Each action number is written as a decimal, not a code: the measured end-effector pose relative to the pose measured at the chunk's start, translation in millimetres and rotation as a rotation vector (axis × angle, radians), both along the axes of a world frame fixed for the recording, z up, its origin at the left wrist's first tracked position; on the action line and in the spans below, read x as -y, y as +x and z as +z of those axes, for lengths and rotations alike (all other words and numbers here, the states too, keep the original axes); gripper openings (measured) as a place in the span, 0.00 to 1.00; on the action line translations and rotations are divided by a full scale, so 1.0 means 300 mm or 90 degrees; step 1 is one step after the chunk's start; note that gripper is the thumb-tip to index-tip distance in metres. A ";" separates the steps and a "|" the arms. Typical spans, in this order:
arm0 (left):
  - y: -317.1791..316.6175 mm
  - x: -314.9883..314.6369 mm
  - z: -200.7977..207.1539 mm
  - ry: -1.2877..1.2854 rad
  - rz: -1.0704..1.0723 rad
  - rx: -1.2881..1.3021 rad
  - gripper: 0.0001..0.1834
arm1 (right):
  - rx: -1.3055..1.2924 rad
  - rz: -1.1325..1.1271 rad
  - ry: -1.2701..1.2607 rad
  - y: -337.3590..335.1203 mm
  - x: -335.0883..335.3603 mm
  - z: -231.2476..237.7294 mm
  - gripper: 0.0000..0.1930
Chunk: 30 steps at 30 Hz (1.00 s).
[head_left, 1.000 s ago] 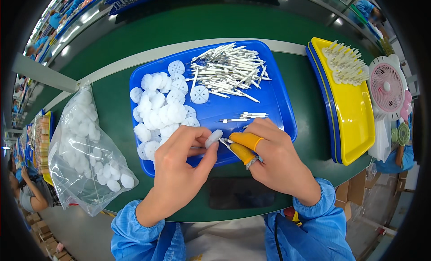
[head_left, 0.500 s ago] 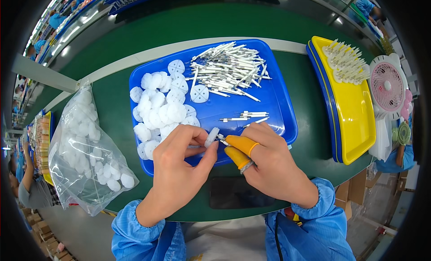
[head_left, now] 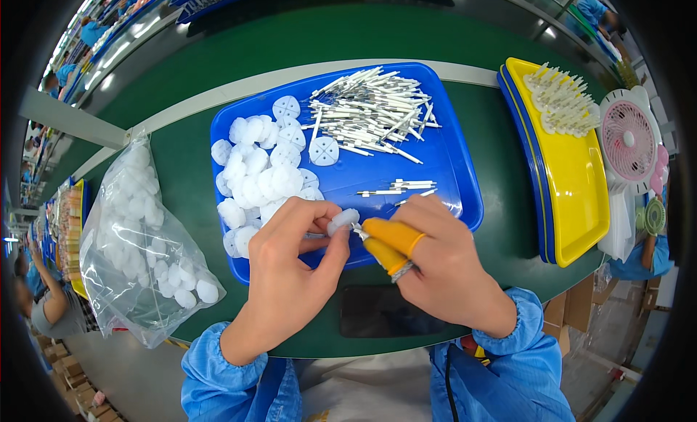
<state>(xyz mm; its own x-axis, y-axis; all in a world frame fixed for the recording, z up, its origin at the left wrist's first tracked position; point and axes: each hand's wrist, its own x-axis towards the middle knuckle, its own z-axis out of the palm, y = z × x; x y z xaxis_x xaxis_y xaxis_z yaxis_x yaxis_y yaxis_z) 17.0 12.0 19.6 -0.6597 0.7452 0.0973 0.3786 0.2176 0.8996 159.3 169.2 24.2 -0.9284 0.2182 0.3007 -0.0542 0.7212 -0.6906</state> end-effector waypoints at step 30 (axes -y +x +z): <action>0.039 0.012 -0.026 0.008 -0.040 -0.121 0.13 | -0.009 -0.067 -0.089 -0.026 0.051 -0.039 0.20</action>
<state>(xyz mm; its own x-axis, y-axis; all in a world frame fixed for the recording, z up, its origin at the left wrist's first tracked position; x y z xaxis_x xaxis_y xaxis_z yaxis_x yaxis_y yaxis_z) 28.7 8.4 11.8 -0.5807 0.7822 0.2257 0.5544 0.1769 0.8132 151.6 154.1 12.4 -0.8939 0.3552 0.2735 0.0065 0.6203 -0.7843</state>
